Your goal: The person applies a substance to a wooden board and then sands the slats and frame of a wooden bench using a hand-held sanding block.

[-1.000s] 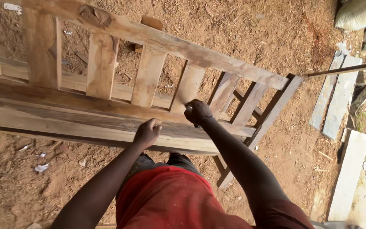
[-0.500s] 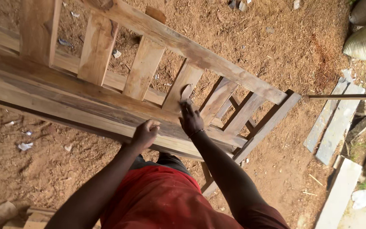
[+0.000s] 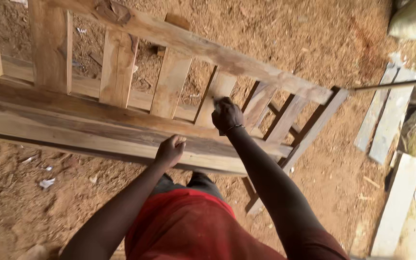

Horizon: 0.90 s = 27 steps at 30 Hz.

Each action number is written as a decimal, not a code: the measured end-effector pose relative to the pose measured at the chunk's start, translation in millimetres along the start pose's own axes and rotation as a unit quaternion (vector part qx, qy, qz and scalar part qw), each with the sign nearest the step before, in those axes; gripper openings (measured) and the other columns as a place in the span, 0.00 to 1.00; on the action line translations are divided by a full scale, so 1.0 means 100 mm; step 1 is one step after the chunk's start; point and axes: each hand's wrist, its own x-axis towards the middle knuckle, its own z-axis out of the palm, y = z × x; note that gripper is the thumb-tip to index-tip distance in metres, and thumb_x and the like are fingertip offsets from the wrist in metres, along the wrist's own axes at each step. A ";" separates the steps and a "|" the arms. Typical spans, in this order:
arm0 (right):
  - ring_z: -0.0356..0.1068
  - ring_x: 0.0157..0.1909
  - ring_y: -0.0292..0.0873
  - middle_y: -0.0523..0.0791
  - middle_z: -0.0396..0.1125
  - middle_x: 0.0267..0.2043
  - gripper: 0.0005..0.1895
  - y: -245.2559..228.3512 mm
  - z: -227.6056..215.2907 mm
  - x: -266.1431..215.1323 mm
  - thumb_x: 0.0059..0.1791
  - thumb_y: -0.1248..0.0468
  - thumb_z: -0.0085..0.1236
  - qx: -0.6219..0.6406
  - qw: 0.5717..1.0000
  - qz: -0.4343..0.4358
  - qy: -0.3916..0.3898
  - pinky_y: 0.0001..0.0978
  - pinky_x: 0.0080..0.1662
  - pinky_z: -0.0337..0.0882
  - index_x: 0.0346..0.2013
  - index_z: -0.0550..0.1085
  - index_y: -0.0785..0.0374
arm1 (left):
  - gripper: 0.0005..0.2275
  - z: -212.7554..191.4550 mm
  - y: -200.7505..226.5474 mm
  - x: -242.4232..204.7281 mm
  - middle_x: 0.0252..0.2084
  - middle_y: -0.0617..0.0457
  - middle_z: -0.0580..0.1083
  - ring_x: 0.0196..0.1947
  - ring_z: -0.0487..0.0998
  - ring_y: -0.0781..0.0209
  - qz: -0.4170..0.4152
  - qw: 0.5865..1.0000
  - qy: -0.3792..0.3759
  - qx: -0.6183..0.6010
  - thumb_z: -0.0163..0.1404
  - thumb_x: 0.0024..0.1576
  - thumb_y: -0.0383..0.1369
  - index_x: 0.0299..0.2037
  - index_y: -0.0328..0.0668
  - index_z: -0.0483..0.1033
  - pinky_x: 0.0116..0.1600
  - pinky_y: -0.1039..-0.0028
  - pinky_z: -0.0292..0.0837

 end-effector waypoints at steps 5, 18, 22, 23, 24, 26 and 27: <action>0.74 0.48 0.55 0.48 0.70 0.54 0.25 -0.08 0.13 -0.28 0.44 0.64 0.48 -0.007 0.991 0.037 -0.128 0.46 0.50 0.76 0.55 0.76 0.51 | 0.17 -0.17 0.29 0.09 0.47 0.40 0.80 0.46 0.82 0.48 -0.027 0.996 -0.034 0.078 0.50 0.61 0.41 0.52 0.35 0.74 0.51 0.63 0.75; 0.76 0.49 0.50 0.51 0.73 0.54 0.14 0.17 0.06 -0.01 0.49 0.61 0.52 -0.090 0.983 0.025 -0.157 0.42 0.51 0.78 0.44 0.81 0.57 | 0.16 -0.10 0.17 0.05 0.49 0.43 0.80 0.48 0.81 0.51 -0.077 0.994 -0.034 0.067 0.50 0.60 0.41 0.52 0.38 0.75 0.53 0.64 0.75; 0.79 0.44 0.44 0.49 0.74 0.57 0.19 0.35 0.19 -0.06 0.50 0.58 0.61 0.221 0.962 0.091 -0.129 0.41 0.50 0.79 0.57 0.77 0.51 | 0.15 -0.07 0.30 0.04 0.52 0.44 0.79 0.52 0.81 0.53 -0.050 0.998 -0.009 0.024 0.50 0.61 0.39 0.53 0.38 0.75 0.56 0.66 0.75; 0.79 0.45 0.43 0.49 0.73 0.59 0.22 0.43 0.12 0.05 0.52 0.59 0.61 0.280 0.952 0.082 -0.090 0.41 0.50 0.80 0.62 0.73 0.50 | 0.15 -0.07 0.32 0.06 0.53 0.44 0.78 0.53 0.80 0.53 -0.049 0.998 -0.011 0.025 0.50 0.61 0.38 0.54 0.38 0.75 0.56 0.65 0.74; 0.79 0.45 0.42 0.49 0.72 0.61 0.24 0.46 0.08 0.14 0.55 0.59 0.60 0.339 0.936 0.074 -0.053 0.42 0.50 0.81 0.66 0.69 0.50 | 0.15 -0.06 0.33 0.04 0.54 0.45 0.77 0.54 0.79 0.53 -0.051 0.998 -0.015 0.025 0.49 0.62 0.38 0.54 0.38 0.74 0.57 0.65 0.73; 0.77 0.46 0.45 0.43 0.64 0.68 0.27 0.51 -0.10 0.36 0.51 0.64 0.57 0.205 0.977 -0.054 0.024 0.40 0.46 0.82 0.64 0.67 0.45 | 0.15 -0.08 0.35 0.03 0.55 0.45 0.78 0.52 0.80 0.54 -0.061 0.998 -0.022 0.023 0.48 0.63 0.37 0.55 0.38 0.74 0.57 0.66 0.75; 0.74 0.49 0.48 0.42 0.65 0.69 0.28 0.50 -0.18 0.48 0.49 0.66 0.57 0.122 0.982 -0.129 0.057 0.42 0.49 0.80 0.64 0.69 0.45 | 0.15 -0.09 0.38 0.03 0.55 0.45 0.78 0.52 0.81 0.54 -0.066 0.997 -0.026 0.022 0.47 0.63 0.37 0.56 0.39 0.74 0.57 0.66 0.75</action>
